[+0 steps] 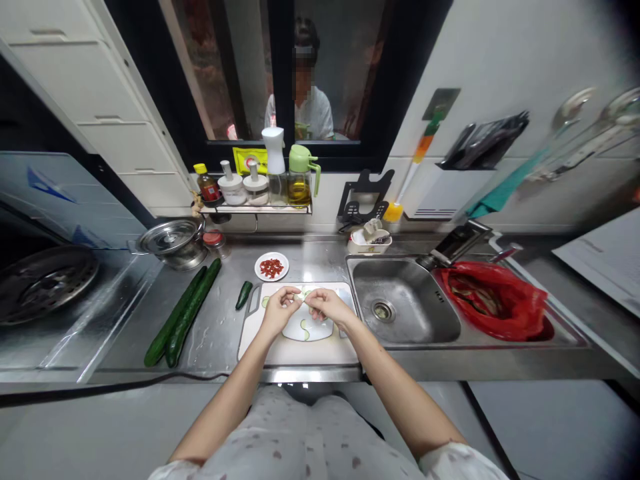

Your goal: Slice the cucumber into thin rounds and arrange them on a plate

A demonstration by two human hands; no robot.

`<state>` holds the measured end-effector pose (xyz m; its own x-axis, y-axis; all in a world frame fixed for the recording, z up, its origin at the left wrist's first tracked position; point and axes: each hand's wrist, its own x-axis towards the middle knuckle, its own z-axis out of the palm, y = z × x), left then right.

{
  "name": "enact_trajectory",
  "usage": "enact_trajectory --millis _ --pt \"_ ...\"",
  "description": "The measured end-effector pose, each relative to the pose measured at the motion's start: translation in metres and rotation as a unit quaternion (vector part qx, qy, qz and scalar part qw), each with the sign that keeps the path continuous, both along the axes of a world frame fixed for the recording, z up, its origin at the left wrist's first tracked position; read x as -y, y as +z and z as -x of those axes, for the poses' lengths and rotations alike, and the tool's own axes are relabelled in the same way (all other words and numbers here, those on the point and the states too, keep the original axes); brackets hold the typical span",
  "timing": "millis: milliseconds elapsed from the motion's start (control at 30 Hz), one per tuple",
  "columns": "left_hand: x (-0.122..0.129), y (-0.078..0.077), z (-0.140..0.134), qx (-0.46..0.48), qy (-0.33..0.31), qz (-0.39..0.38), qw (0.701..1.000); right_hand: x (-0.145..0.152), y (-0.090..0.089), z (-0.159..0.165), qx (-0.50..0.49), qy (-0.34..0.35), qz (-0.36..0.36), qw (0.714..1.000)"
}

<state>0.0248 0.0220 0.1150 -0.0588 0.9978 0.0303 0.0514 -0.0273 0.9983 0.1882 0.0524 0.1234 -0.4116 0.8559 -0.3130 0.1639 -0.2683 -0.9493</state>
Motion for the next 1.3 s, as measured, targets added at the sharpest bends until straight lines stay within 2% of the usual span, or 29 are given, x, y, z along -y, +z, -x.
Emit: enact_trajectory --millis 100,200,367,600,933,1300 --pt "0.002 -0.017 0.002 -0.06 0.008 0.012 0.998 -0.003 -0.019 -0.002 0.049 0.013 -0.081 0.995" --pt "0.007 -0.036 0.003 -0.145 0.007 0.043 0.988 -0.003 -0.038 -0.004 0.14 0.031 -0.165 0.976" --pt "0.017 -0.056 -0.001 -0.269 -0.022 0.105 0.957 0.006 -0.057 -0.006 0.27 0.077 -0.214 0.936" --pt "0.022 -0.062 -0.007 -0.347 -0.044 0.135 0.927 0.015 -0.066 -0.005 0.343 0.119 -0.229 0.903" --pt "0.025 -0.075 -0.015 -0.43 -0.075 0.147 0.888 0.021 -0.078 0.0 0.449 0.192 -0.25 0.836" --pt "0.026 -0.08 -0.019 -0.472 -0.078 0.146 0.866 0.021 -0.082 0.001 0.486 0.21 -0.243 0.813"
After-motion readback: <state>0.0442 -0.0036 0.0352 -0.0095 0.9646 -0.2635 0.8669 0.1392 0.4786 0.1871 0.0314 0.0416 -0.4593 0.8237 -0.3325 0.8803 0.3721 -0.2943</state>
